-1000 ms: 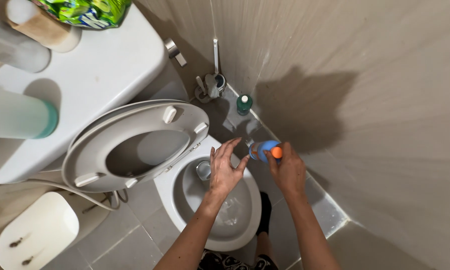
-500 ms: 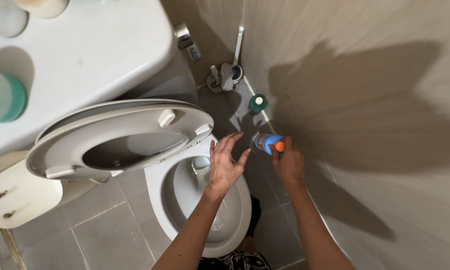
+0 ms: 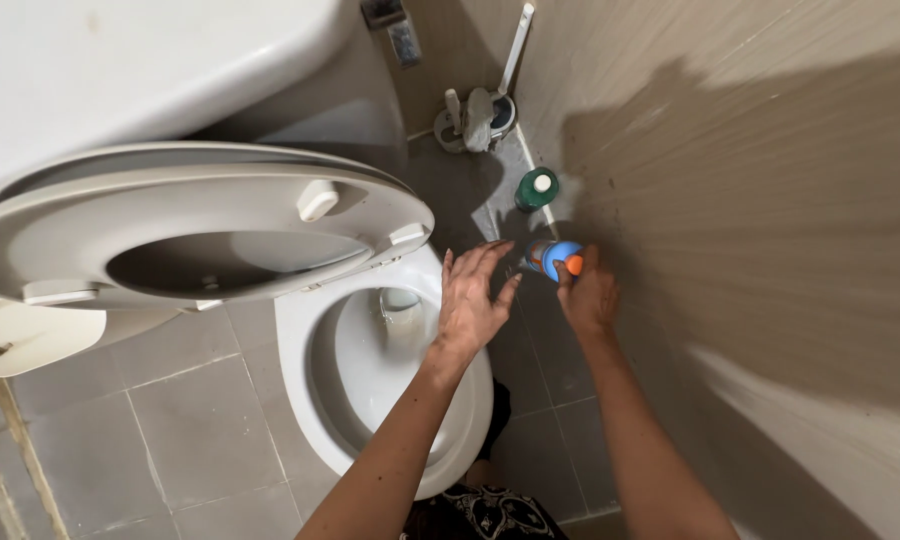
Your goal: The person cleans a toilet by pouring liquid from a bottle into the bowl and placing a toilet rim block.
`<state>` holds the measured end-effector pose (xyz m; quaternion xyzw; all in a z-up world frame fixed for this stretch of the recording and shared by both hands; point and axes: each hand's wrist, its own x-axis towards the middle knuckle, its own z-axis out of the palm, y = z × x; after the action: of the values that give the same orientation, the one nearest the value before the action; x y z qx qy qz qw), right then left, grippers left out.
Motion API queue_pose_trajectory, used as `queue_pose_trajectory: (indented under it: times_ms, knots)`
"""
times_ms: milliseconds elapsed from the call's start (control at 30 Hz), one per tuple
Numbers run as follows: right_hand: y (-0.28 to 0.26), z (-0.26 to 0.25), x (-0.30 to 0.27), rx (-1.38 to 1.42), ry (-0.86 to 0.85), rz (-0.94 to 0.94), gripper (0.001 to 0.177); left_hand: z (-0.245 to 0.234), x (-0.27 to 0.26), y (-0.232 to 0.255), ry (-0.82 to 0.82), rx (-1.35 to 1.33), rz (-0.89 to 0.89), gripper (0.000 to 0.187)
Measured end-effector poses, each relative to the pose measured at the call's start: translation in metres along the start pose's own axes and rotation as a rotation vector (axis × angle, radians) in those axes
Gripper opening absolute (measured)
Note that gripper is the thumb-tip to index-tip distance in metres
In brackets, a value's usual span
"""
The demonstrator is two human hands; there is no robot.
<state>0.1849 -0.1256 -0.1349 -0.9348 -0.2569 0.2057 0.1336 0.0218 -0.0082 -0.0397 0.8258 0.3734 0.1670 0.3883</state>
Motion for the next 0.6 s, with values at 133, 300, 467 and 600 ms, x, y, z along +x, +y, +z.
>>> queue_pose_trajectory:
  times_ms: [133,300,467,600]
  knots:
    - [0.002,0.008,0.004,-0.004,0.022,-0.028,0.044,0.017,-0.008,-0.002,-0.066,0.002,-0.022,0.046]
    - [0.006,0.024,0.02,-0.018,0.013,-0.033,0.044,0.036,-0.017,-0.005,-0.118,0.011,-0.027,0.046]
    - [0.013,0.04,0.035,-0.005,0.002,-0.048,0.042,0.046,-0.01,-0.008,-0.132,0.01,-0.068,0.049]
    - [0.019,0.054,0.049,0.011,-0.006,-0.048,0.041,0.05,0.001,-0.013,-0.105,0.004,-0.044,0.05]
